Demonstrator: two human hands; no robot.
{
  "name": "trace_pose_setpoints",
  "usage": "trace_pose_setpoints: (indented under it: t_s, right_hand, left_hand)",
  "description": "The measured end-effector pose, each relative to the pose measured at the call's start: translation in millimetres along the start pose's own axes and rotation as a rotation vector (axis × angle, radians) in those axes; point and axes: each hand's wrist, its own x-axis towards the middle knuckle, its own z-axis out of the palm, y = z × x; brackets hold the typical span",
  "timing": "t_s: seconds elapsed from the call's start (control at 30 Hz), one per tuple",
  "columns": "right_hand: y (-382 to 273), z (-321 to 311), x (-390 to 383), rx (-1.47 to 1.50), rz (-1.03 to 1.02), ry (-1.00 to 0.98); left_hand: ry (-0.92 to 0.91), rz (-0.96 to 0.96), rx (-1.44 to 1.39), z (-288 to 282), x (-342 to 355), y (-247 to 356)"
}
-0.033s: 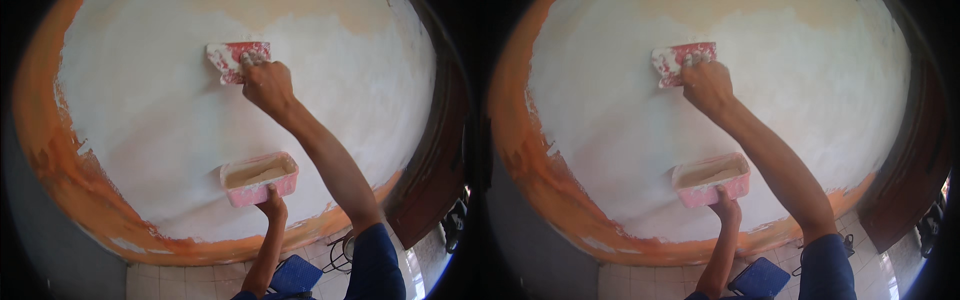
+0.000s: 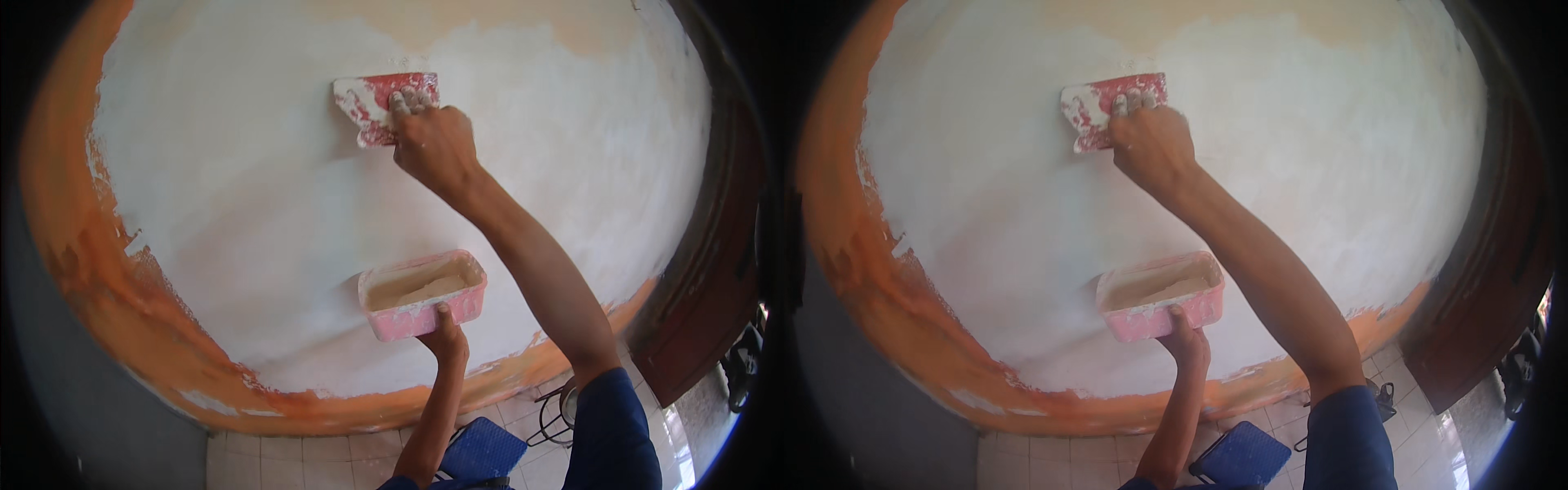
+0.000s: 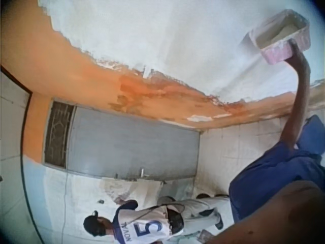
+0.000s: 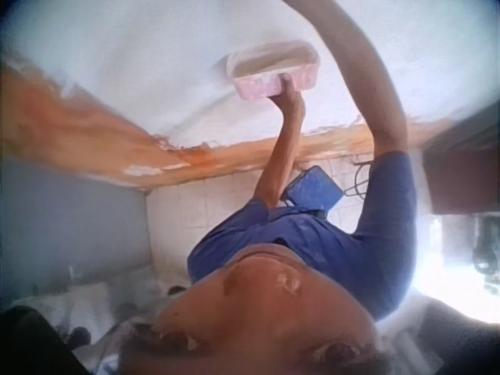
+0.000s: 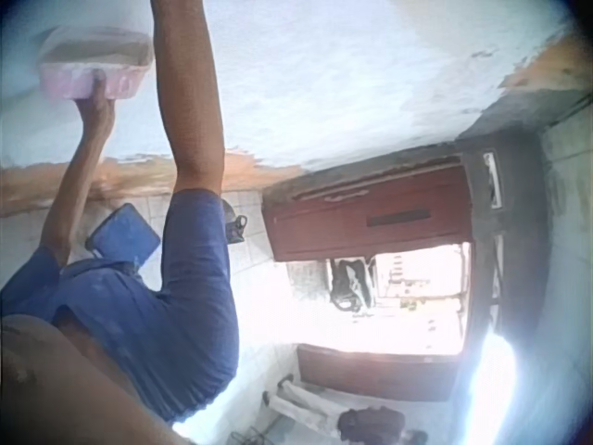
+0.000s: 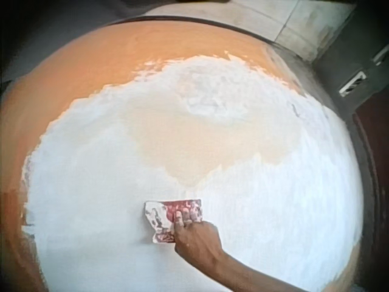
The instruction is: The person applies a white plaster or putty to a section of wall using a red handheld spreader, dipping the tool into a small pink container to scoop more material before smoothing it over the surface.
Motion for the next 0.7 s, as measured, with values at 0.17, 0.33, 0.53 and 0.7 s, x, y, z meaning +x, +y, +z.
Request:
trace_pose_setpoints:
  t_s: [0.17,0.33,0.53,0.7]
  right_hand:
    - [-29,0,-31,-0.064,-0.056,-0.160]
    - [-21,-19,-33,0.102,0.016,-0.034]
    - [17,3,7,-0.199,-0.008,0.106]
    - [-18,20,-11,-0.038,0.012,-0.141]
  left_hand:
    - [0.004,-0.002,-0.030,-3,4,-5]
    - [-0.048,-0.006,-0.082,-2,8,4]
    - [0.009,-0.064,-0.014,6,-4,-6]
    - [-0.033,-0.024,-0.032,-3,4,2]
